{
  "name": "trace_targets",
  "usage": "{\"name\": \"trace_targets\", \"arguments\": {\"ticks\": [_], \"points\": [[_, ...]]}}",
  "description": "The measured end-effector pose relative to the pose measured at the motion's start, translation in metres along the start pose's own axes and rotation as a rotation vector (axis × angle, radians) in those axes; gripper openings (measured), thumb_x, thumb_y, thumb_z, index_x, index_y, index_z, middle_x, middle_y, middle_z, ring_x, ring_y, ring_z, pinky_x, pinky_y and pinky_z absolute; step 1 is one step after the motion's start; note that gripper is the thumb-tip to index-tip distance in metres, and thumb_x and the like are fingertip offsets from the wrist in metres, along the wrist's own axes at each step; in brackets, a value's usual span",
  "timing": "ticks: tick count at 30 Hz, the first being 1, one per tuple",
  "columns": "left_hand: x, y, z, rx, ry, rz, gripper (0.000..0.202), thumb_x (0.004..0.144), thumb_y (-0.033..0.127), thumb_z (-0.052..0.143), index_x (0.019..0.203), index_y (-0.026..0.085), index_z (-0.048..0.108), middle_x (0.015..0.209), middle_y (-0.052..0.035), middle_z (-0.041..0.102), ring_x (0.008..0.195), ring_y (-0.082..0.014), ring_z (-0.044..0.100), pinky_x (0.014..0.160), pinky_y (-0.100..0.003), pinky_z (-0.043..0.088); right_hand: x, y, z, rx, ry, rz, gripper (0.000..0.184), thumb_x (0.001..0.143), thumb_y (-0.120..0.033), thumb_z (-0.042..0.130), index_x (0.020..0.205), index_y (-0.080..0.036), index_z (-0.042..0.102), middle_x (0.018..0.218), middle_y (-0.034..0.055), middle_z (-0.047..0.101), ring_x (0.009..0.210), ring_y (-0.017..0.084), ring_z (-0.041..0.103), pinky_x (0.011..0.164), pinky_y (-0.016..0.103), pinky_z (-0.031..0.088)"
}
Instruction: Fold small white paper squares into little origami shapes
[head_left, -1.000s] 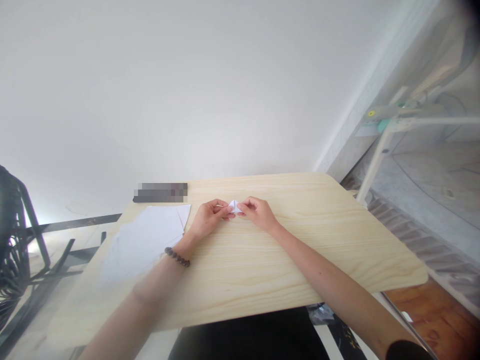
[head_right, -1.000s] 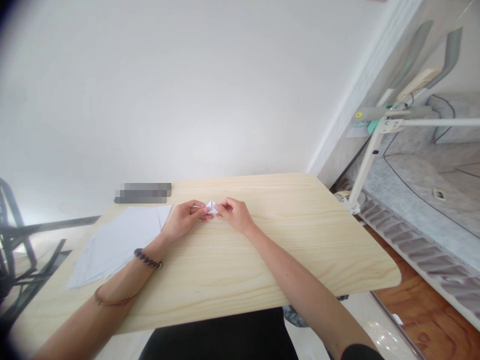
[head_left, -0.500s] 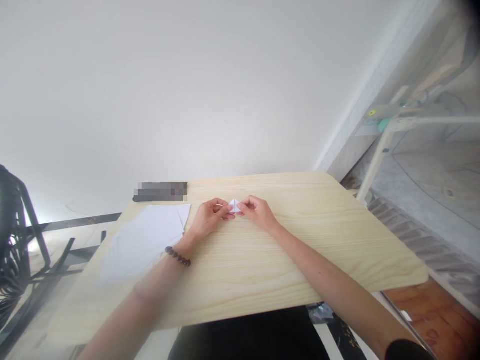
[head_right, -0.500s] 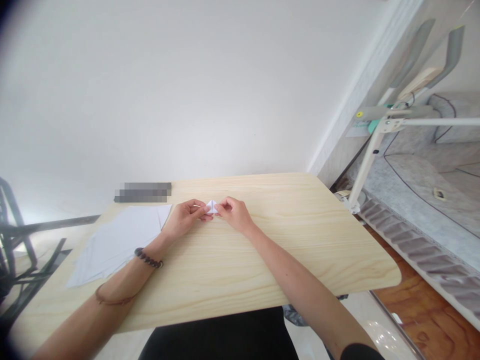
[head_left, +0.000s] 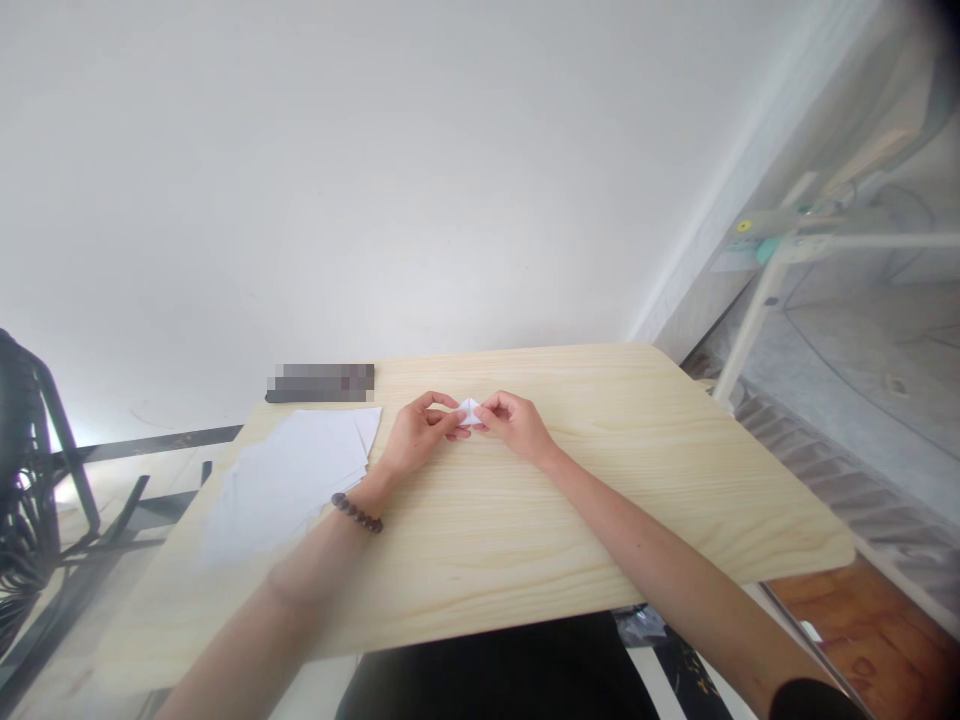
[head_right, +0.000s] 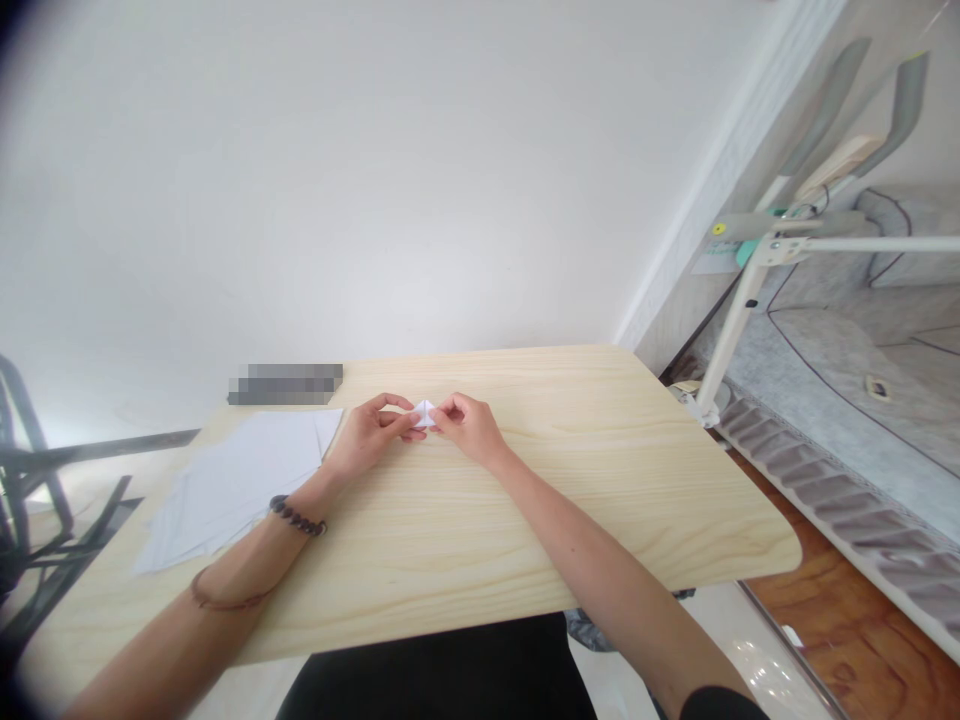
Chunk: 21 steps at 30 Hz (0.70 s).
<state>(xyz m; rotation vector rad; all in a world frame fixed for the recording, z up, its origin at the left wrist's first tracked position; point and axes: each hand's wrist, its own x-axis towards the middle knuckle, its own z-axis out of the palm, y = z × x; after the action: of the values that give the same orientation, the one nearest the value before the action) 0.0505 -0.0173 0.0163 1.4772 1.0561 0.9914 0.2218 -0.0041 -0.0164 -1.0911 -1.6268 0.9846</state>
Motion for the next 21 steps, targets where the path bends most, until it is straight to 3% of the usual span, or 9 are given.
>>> {"name": "trace_targets", "arguments": {"ticks": [4,14,21], "points": [[0.0008,-0.0023,-0.0015,0.006,-0.01,-0.038,0.045,0.067,0.042,0.061,0.1,0.013,0.053,0.071,-0.008,0.068,0.066,-0.0181,0.063,0.067,-0.03,0.047,0.0001,0.001,0.0008,0.06,0.007,0.013,0.026,0.071,-0.042,0.054,0.072,-0.017,0.049,0.07,0.0009,0.059,0.064,0.012,0.059,0.06,0.025,0.05],[0.0038,-0.0066,-0.0026,-0.019,-0.059,-0.052,0.036,0.064,0.044,0.062,0.082,0.013,0.062,0.079,-0.0058,0.066,0.074,-0.0177,0.06,0.071,-0.029,0.047,0.0001,0.0006,0.0006,-0.047,0.006,-0.025,0.023,0.071,-0.04,0.054,0.072,-0.018,0.048,0.068,0.0004,0.057,0.06,0.011,0.055,0.058,0.024,0.047],[0.0052,-0.0078,-0.0046,-0.038,-0.028,-0.069,0.035,0.064,0.043,0.062,0.082,0.013,0.06,0.079,-0.0055,0.065,0.073,-0.0171,0.06,0.069,-0.028,0.047,-0.0002,-0.0065,-0.0039,-0.12,-0.053,-0.051,0.025,0.07,-0.04,0.054,0.078,-0.018,0.048,0.063,-0.0025,0.054,0.051,0.008,0.048,0.047,0.019,0.037]]}}
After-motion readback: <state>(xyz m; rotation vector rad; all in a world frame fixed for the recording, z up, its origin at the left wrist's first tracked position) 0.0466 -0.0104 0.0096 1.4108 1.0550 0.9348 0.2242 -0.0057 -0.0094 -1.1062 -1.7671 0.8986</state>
